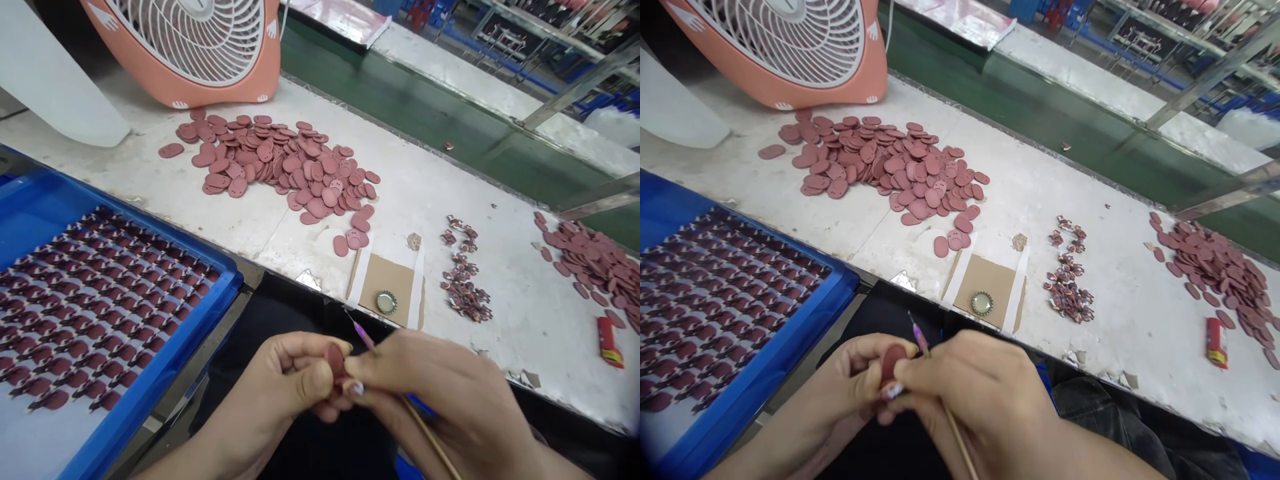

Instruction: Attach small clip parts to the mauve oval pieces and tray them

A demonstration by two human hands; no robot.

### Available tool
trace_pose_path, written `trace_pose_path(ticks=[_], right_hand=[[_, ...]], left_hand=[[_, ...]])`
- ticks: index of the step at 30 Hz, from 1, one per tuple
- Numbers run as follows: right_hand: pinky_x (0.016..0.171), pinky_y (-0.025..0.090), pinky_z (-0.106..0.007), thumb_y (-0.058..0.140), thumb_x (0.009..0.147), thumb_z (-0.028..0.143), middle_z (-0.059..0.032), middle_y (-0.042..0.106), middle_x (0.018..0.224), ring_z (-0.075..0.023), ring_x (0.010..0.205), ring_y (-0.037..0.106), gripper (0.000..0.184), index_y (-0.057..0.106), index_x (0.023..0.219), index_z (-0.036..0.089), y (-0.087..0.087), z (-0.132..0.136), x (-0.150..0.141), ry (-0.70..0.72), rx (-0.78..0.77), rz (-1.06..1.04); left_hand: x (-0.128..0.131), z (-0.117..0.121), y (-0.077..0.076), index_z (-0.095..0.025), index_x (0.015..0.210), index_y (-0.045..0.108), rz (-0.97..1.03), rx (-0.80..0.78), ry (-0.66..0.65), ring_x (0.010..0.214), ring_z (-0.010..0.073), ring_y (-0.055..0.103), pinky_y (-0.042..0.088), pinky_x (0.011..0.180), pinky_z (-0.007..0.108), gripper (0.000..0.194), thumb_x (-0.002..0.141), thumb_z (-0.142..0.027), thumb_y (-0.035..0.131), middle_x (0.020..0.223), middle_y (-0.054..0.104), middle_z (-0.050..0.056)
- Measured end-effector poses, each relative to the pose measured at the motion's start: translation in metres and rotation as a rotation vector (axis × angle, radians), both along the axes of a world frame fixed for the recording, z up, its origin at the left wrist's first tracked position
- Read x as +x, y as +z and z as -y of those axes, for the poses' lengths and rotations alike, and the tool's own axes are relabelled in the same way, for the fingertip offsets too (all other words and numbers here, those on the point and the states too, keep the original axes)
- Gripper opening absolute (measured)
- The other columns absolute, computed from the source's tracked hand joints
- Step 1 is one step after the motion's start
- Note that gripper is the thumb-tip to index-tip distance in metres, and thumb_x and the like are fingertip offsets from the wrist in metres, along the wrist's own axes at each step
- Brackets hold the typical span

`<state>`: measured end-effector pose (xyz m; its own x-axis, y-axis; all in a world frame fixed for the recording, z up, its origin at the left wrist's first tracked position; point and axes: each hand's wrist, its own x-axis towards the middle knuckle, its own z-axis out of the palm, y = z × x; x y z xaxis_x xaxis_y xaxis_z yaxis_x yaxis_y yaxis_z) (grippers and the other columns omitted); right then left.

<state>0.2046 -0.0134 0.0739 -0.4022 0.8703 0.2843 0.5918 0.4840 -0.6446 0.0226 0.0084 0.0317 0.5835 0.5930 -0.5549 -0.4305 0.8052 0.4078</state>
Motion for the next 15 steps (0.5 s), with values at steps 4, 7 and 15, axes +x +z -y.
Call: trace_pose_path(ticks=[4, 7, 15], right_hand=[[0.073, 0.054, -0.017, 0.063, 0.089, 0.005, -0.0005, 0.072, 0.086, -0.0095, 0.076, 0.068, 0.016, 0.067, 0.098, 0.017, -0.009, -0.016, 0.003, 0.041, -0.223, -0.180], [0.073, 0.052, -0.015, 0.065, 0.088, 0.006, 0.0012, 0.073, 0.089, -0.0080, 0.077, 0.068, 0.013, 0.068, 0.093, 0.018, -0.013, -0.020, 0.003, 0.021, -0.291, -0.197], [0.071, 0.050, -0.014, 0.067, 0.088, 0.007, 0.0046, 0.073, 0.087, -0.0069, 0.076, 0.068, 0.018, 0.072, 0.097, 0.022, -0.013, -0.021, 0.002, 0.016, -0.317, -0.205]], left_hand=[[0.002, 0.002, -0.019, -0.013, 0.077, 0.078, -0.005, -0.086, 0.002, 0.055, 0.0048, 0.062, 0.052, 0.053, 0.010, 0.022, 0.070, -0.033, 0.085, 0.062, 0.070, 0.000], [0.003, 0.004, -0.024, -0.014, 0.075, 0.077, 0.001, -0.150, 0.015, 0.055, 0.0045, 0.064, 0.055, 0.056, 0.010, 0.018, 0.071, -0.030, 0.084, 0.063, 0.072, 0.000], [0.005, 0.007, -0.019, -0.013, 0.072, 0.076, -0.014, -0.216, 0.107, 0.059, 0.0073, 0.070, 0.059, 0.056, 0.011, 0.008, 0.079, -0.018, 0.077, 0.065, 0.074, 0.001]])
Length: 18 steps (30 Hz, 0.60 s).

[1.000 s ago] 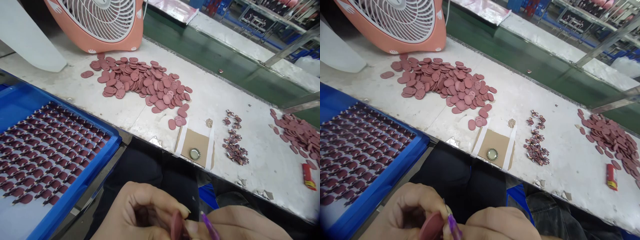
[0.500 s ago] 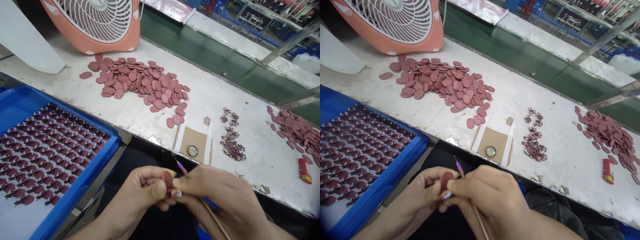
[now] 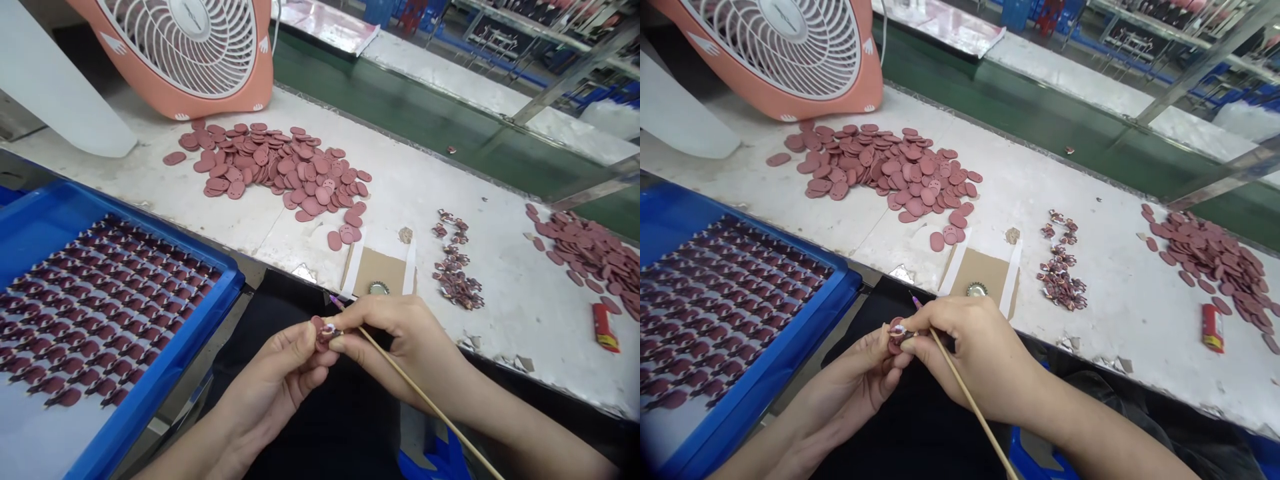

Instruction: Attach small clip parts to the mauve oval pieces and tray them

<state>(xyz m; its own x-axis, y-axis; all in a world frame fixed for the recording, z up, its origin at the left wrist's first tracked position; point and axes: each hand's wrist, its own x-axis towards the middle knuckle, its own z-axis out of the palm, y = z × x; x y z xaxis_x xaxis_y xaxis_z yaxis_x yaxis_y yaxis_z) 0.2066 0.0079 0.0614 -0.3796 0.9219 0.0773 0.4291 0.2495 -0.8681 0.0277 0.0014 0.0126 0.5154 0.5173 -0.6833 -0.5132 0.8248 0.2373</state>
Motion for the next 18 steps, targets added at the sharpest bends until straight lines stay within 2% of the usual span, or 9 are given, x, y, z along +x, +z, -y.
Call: trace_pose_path(ticks=[6, 8, 10, 13, 15, 18], right_hand=[[0.070, 0.051, -0.014, 0.067, 0.087, 0.008, 0.0044, 0.073, 0.087, -0.0076, 0.075, 0.068, 0.016, 0.072, 0.095, 0.022, 0.002, 0.000, -0.002, -0.002, 0.035, 0.019], [0.069, 0.052, -0.016, 0.068, 0.088, 0.010, 0.0034, 0.073, 0.086, -0.0087, 0.074, 0.068, 0.015, 0.071, 0.096, 0.022, 0.002, 0.000, -0.002, -0.017, 0.111, 0.036], [0.070, 0.053, -0.018, 0.068, 0.088, 0.011, 0.0014, 0.072, 0.086, -0.0100, 0.075, 0.068, 0.015, 0.070, 0.100, 0.020, 0.000, 0.000, -0.004, -0.055, 0.238, 0.083], [0.073, 0.054, -0.021, 0.067, 0.089, 0.011, -0.0032, 0.071, 0.091, -0.0131, 0.081, 0.067, 0.016, 0.068, 0.104, 0.016, -0.006, 0.002, -0.011, -0.159, 0.480, 0.180], [0.074, 0.055, -0.023, 0.067, 0.089, 0.010, -0.0053, 0.071, 0.093, -0.0146, 0.084, 0.067, 0.018, 0.067, 0.106, 0.015, -0.013, 0.005, -0.017, -0.224, 0.621, 0.257], [0.072, 0.055, -0.025, 0.066, 0.090, 0.009, -0.0074, 0.070, 0.091, -0.0161, 0.081, 0.067, 0.024, 0.066, 0.114, 0.012, -0.024, 0.008, -0.027, -0.242, 0.797, 0.350]], left_hand=[[-0.003, -0.002, 0.000, -0.014, 0.075, 0.075, 0.011, 0.031, -0.017, 0.061, 0.0077, 0.071, 0.060, 0.059, 0.012, 0.008, 0.080, -0.020, 0.076, 0.068, 0.075, 0.001], [-0.006, -0.004, -0.001, -0.015, 0.077, 0.075, 0.020, 0.059, -0.031, 0.065, 0.0095, 0.073, 0.060, 0.058, 0.013, 0.011, 0.078, -0.026, 0.078, 0.072, 0.075, 0.002], [-0.008, -0.006, 0.000, -0.016, 0.087, 0.076, -0.014, 0.133, -0.040, 0.073, 0.0127, 0.073, 0.060, 0.057, 0.015, 0.019, 0.077, -0.032, 0.079, 0.083, 0.077, 0.004], [-0.012, -0.006, 0.002, -0.018, 0.098, 0.075, -0.277, 0.354, 0.090, 0.076, 0.0150, 0.071, 0.059, 0.055, 0.017, 0.030, 0.072, -0.030, 0.084, 0.089, 0.076, 0.004], [-0.012, -0.003, 0.004, -0.020, 0.090, 0.075, -0.463, 0.518, 0.238, 0.069, 0.0129, 0.068, 0.058, 0.055, 0.017, 0.029, 0.064, -0.023, 0.088, 0.080, 0.073, 0.000], [-0.008, -0.002, 0.008, -0.021, 0.081, 0.074, -0.523, 0.637, 0.343, 0.063, 0.0111, 0.064, 0.057, 0.056, 0.017, 0.029, 0.058, -0.018, 0.091, 0.072, 0.070, -0.003]])
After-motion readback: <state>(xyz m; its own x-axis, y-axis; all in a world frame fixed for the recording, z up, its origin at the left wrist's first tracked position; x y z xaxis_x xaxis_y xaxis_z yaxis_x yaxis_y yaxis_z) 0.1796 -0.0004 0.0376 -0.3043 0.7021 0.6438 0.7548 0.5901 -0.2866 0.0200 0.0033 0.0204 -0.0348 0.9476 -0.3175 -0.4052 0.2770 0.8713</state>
